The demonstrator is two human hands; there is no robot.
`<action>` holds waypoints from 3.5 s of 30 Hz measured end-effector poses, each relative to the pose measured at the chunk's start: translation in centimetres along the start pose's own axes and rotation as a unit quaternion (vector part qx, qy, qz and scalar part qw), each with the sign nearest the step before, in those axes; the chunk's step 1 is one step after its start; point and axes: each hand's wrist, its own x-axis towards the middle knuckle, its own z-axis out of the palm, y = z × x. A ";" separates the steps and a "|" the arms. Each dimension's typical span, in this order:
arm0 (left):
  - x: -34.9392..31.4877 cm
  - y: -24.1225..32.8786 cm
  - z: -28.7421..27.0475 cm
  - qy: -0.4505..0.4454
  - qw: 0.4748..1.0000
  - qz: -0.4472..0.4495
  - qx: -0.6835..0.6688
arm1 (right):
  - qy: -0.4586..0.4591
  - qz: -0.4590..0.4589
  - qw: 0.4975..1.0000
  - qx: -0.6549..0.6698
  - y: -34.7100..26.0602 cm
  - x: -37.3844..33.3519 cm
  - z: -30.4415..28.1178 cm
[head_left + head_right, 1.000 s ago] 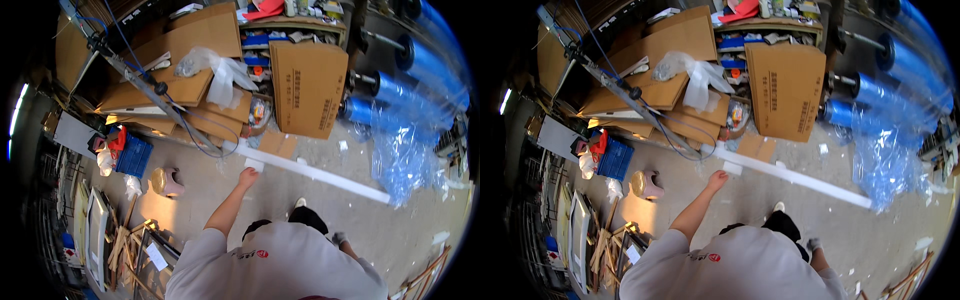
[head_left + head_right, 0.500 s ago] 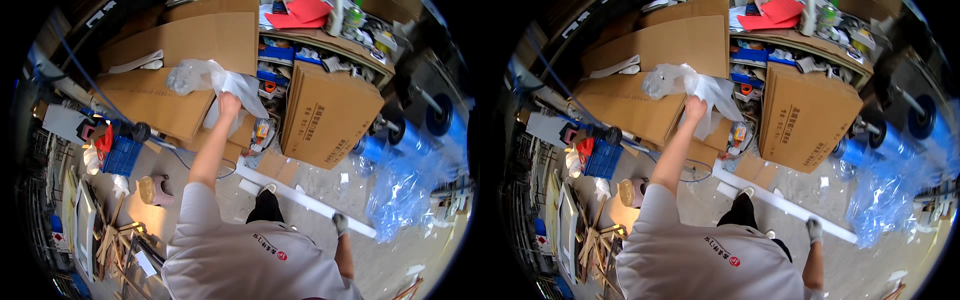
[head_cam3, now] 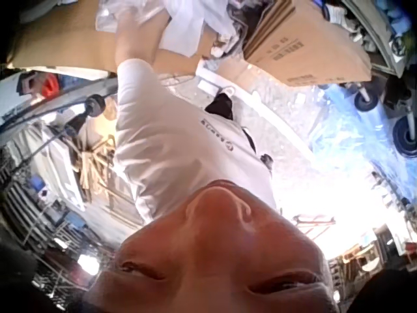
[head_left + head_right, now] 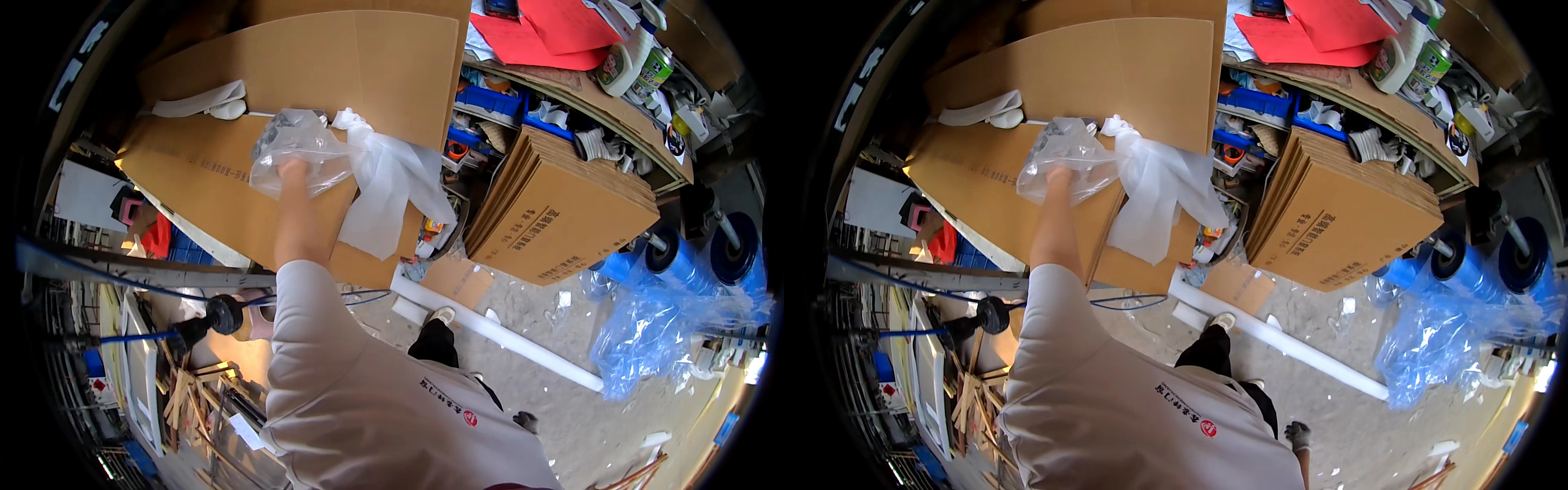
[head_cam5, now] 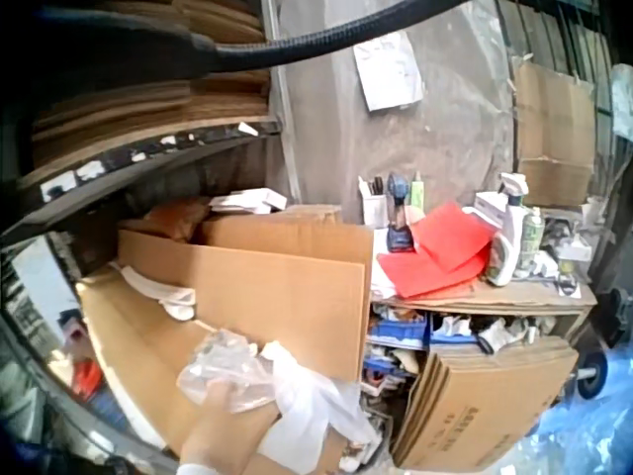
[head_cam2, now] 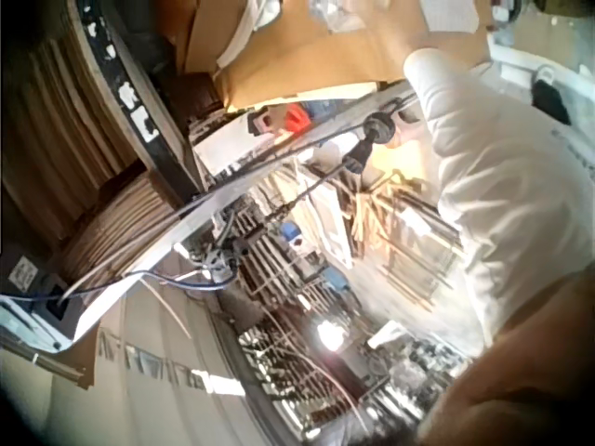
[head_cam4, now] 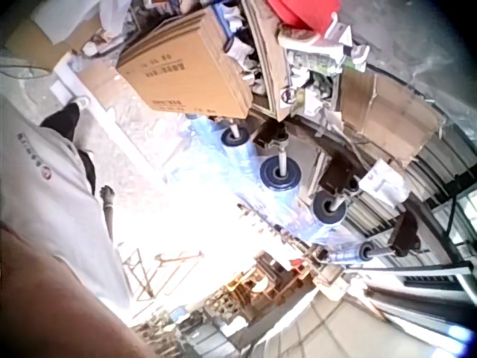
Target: The person works with others to position and secure a large glass panel within a metal frame, applying sealant and using a white cloth to wipe the edges.
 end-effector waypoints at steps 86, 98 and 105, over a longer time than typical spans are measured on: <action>-154.7 11.6 9.9 -0.696 0.175 0.549 0.429 | 0.733 -0.021 0.676 0.073 56.4 -34.2 -34.9; -164.6 -0.9 11.2 -0.697 0.199 0.545 0.422 | 0.731 -0.155 0.657 0.103 74.2 -39.3 -38.0; -169.7 -1.7 12.2 -0.673 0.223 0.525 0.471 | 0.665 -0.265 0.663 0.220 78.9 -39.5 -41.4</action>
